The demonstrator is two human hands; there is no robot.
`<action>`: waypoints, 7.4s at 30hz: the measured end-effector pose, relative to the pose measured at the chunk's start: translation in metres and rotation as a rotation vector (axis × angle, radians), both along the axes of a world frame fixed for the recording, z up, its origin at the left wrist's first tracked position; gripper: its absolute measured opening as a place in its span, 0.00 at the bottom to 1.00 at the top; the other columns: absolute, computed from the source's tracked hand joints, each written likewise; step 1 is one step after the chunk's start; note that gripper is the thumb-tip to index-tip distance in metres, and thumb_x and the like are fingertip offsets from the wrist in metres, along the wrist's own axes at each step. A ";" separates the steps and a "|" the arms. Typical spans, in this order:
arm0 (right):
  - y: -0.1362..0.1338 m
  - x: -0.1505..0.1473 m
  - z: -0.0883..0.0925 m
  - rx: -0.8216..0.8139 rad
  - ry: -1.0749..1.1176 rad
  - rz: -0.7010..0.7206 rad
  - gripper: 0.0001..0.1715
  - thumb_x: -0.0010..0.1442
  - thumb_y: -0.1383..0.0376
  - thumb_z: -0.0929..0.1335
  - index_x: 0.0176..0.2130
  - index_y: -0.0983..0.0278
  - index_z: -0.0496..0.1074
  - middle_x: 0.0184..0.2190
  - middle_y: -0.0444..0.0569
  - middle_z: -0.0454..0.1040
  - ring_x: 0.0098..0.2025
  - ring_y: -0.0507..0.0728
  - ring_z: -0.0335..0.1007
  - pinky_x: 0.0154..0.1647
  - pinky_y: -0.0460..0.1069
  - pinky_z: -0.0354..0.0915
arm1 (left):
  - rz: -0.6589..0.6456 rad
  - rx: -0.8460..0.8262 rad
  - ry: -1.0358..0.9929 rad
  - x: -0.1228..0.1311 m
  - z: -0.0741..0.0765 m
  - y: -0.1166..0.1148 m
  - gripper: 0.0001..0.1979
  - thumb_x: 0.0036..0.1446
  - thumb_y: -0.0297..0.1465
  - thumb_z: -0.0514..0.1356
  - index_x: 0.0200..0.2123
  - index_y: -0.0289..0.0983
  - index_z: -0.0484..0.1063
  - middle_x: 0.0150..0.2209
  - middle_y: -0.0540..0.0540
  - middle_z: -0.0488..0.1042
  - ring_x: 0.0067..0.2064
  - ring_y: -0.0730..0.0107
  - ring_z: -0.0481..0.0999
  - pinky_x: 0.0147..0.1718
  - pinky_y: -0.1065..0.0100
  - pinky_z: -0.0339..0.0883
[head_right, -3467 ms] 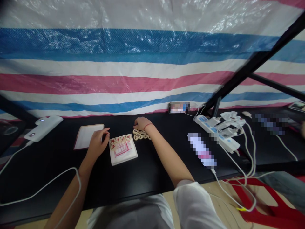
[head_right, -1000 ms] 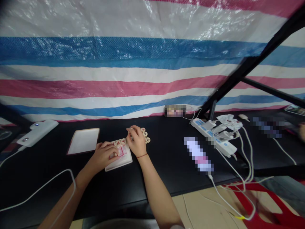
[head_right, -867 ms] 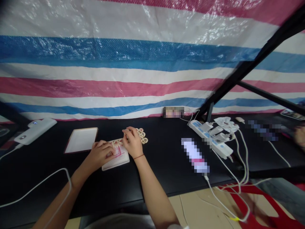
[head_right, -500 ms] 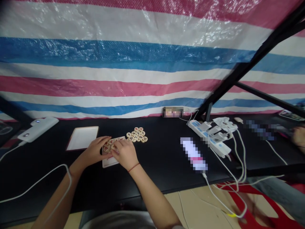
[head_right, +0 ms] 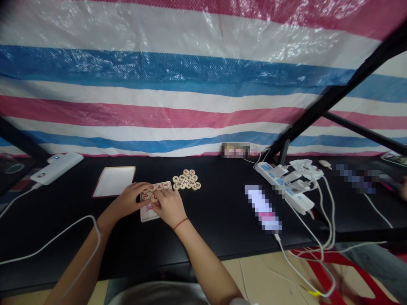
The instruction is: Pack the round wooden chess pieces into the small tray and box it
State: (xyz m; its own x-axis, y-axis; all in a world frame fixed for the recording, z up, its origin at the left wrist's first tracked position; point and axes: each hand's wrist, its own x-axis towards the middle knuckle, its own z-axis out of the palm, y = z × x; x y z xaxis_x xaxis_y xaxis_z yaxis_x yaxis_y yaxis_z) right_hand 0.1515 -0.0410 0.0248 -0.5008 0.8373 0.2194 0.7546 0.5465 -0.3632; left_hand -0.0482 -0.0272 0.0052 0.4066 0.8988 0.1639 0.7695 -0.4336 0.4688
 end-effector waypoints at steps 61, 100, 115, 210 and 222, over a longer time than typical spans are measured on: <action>0.052 0.021 0.016 -0.544 0.734 -0.021 0.16 0.53 0.59 0.70 0.41 0.64 0.72 0.34 0.47 0.78 0.28 0.49 0.72 0.29 0.44 0.67 | -0.017 0.139 -0.330 0.031 0.007 0.009 0.17 0.63 0.38 0.55 0.54 0.42 0.69 0.51 0.43 0.70 0.52 0.63 0.73 0.50 0.62 0.70; 0.048 0.032 -0.006 -0.330 0.968 -0.105 0.12 0.51 0.64 0.68 0.39 0.62 0.73 0.45 0.50 0.69 0.29 0.48 0.67 0.29 0.46 0.66 | -0.140 0.181 0.104 0.039 0.007 0.005 0.04 0.58 0.33 0.60 0.35 0.46 0.77 0.43 0.52 0.79 0.48 0.62 0.69 0.48 0.56 0.51; 0.027 0.039 -0.004 -0.047 0.556 -0.030 0.08 0.54 0.68 0.68 0.38 0.61 0.72 0.32 0.46 0.73 0.32 0.54 0.67 0.38 0.49 0.64 | -0.067 0.197 -0.024 0.028 0.009 0.007 0.11 0.53 0.36 0.62 0.41 0.42 0.75 0.47 0.45 0.72 0.49 0.60 0.69 0.51 0.58 0.61; 0.028 0.042 -0.014 0.046 0.690 -0.038 0.07 0.58 0.67 0.67 0.39 0.60 0.72 0.42 0.51 0.70 0.39 0.55 0.71 0.38 0.51 0.73 | 0.011 0.360 0.194 0.070 0.001 0.000 0.06 0.58 0.35 0.61 0.37 0.40 0.75 0.40 0.47 0.78 0.48 0.58 0.69 0.48 0.52 0.53; 0.027 0.038 -0.016 0.038 0.742 -0.008 0.06 0.60 0.66 0.66 0.39 0.61 0.72 0.41 0.51 0.70 0.37 0.54 0.72 0.36 0.50 0.73 | 0.007 0.365 0.194 0.071 -0.002 0.001 0.07 0.58 0.35 0.62 0.38 0.40 0.75 0.38 0.46 0.78 0.46 0.58 0.70 0.47 0.52 0.55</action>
